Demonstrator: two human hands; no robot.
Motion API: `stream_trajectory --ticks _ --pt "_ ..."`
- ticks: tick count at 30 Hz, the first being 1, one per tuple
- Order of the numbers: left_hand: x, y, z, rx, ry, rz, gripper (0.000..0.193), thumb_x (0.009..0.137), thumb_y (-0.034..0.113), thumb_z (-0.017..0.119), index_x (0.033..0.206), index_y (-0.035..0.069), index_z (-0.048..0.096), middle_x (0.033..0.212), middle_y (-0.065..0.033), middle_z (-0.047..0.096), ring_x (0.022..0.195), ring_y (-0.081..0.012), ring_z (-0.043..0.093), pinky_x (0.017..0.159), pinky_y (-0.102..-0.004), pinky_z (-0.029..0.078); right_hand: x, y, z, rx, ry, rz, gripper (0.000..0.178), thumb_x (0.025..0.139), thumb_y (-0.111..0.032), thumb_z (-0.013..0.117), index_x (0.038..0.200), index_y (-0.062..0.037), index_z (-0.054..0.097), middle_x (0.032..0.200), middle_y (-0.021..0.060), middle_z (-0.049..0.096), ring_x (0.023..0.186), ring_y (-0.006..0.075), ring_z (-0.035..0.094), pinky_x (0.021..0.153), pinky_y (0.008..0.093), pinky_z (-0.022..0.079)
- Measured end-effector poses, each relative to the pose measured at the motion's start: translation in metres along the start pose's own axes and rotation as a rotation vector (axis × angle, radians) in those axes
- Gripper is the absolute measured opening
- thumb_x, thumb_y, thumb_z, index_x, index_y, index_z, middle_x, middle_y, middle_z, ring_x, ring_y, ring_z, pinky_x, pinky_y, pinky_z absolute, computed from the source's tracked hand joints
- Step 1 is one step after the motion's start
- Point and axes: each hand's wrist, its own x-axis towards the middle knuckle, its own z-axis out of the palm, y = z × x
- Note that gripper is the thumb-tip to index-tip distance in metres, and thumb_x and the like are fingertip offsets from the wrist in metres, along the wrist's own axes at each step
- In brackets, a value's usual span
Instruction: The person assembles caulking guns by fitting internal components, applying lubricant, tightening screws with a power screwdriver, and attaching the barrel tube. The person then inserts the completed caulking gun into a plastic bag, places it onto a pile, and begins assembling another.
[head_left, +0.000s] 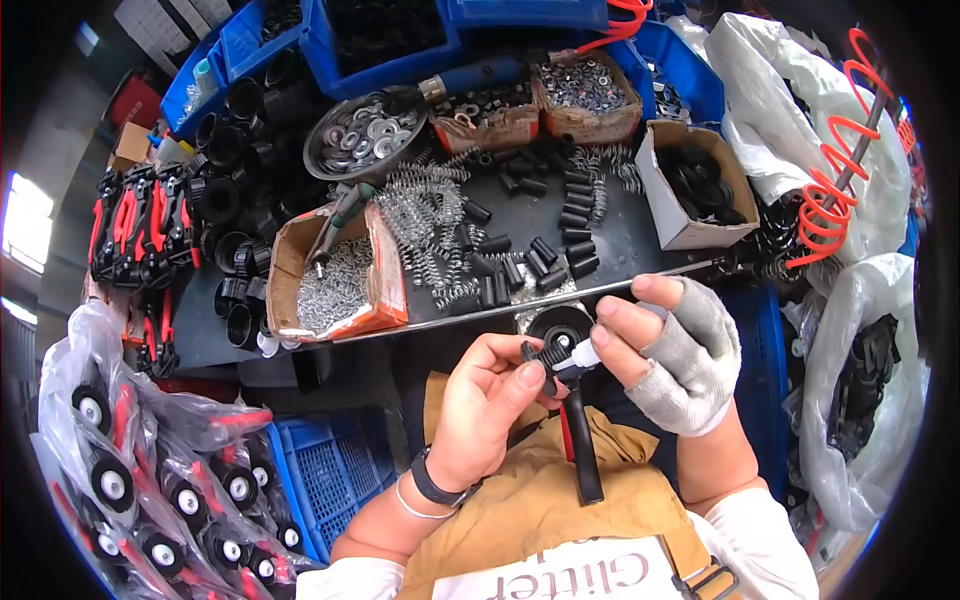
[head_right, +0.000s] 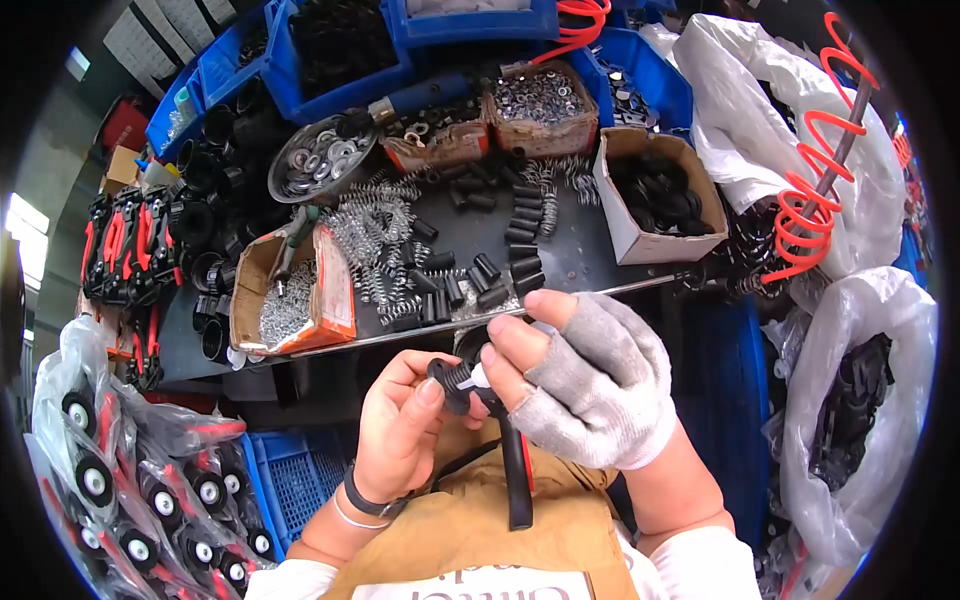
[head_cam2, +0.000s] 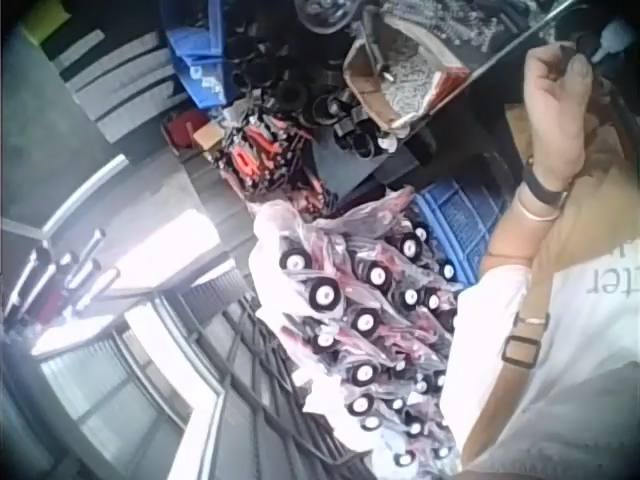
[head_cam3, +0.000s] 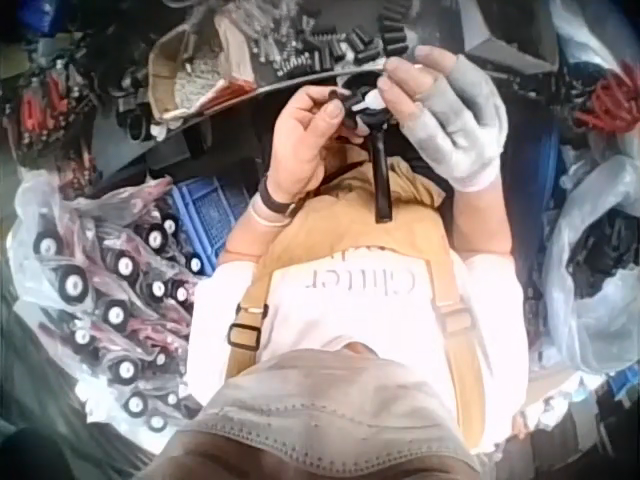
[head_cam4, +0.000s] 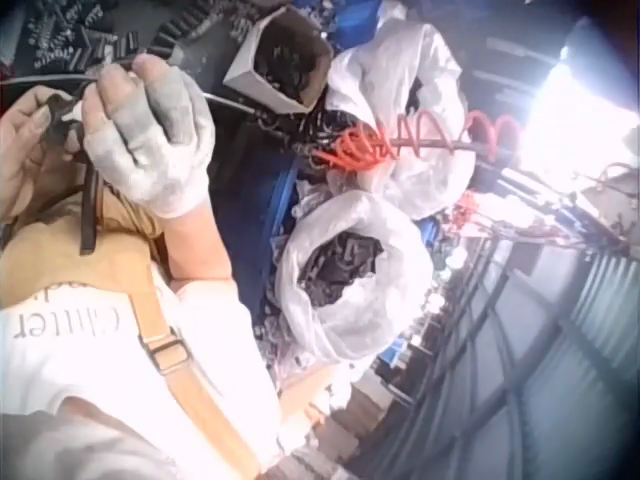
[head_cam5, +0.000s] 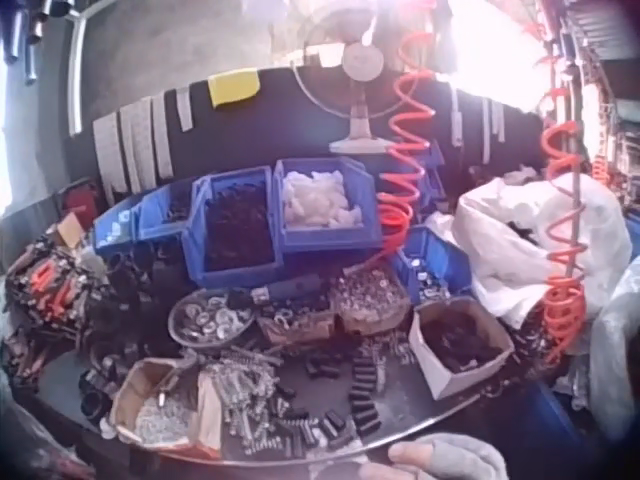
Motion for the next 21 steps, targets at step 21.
stream_trajectory --ticks 21 --pt "0.0002 -0.0022 0.0004 0.053 0.002 0.016 0.040 0.098 0.027 0.068 0.119 -0.003 0.052 0.097 -0.0142 0.069 0.085 -0.0181 0.068 0.076 -0.0317 0.055 0.0010 0.0017 -0.0060 -0.020 0.013 0.004 0.029 0.068 -0.012 0.074 0.096 -0.0133 0.071 0.108 0.0027 0.070 0.097 0.0261 0.067 0.074 0.0383 0.059"
